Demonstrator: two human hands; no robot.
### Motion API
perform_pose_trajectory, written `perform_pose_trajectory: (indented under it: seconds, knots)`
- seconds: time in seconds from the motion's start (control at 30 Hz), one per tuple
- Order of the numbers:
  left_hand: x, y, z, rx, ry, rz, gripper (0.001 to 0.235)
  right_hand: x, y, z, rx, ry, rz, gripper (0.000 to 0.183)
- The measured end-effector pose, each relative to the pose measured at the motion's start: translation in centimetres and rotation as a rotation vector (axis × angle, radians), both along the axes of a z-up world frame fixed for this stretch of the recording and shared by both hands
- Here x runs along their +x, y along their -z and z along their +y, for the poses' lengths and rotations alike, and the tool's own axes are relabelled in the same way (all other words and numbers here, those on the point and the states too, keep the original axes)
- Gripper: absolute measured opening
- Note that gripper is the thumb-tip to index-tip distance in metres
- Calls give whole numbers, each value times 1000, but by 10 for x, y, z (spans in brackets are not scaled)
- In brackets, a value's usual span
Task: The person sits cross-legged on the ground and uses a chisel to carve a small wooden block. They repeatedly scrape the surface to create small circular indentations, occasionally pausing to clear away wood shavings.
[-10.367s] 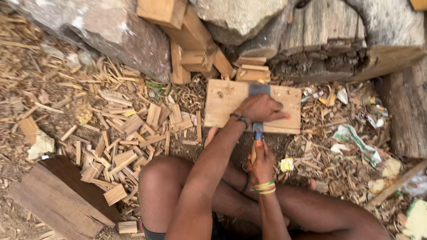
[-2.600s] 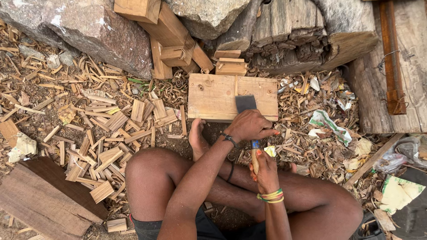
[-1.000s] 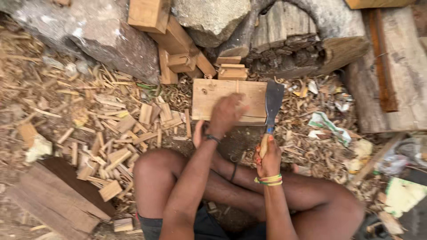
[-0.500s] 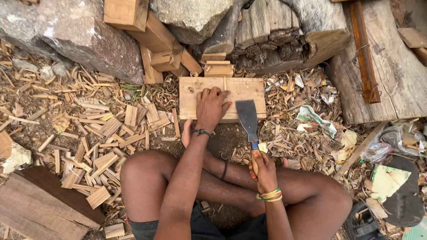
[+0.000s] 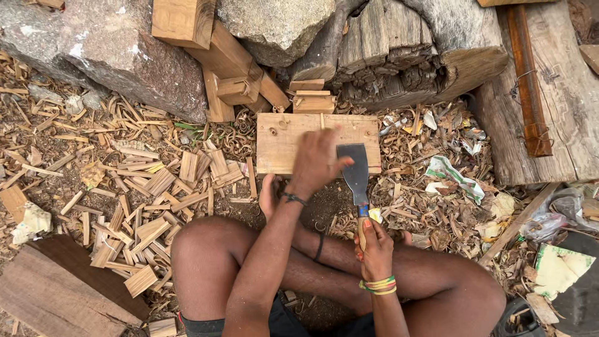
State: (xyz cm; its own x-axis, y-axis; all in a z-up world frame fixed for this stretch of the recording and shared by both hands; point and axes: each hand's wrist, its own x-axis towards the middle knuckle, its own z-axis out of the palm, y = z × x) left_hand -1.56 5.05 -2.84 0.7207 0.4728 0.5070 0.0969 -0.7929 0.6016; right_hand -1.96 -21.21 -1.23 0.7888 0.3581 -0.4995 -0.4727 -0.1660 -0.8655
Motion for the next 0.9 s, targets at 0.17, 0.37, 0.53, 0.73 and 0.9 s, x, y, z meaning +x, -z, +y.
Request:
perform_pose_trajectory:
  seconds: [0.17, 0.37, 0.53, 0.73, 0.9]
  knots:
    - [15, -16, -41, -178, 435, 126, 86, -1, -13, 5, 10, -13, 11, 32]
    - [18, -14, -48, -78, 480, 110, 58, -3, -15, 15, 9, -66, 16, 35]
    - [22, 3, -42, -128, 381, 126, 36, -6, -9, 23, -73, -98, 15, 35]
    - [33, 20, -29, -221, 405, 180, 17, -6, 0, 39, -107, -104, -2, 31]
    - [38, 9, -12, -248, 394, 150, 17, -9, 3, 54, -114, -87, 19, 32]
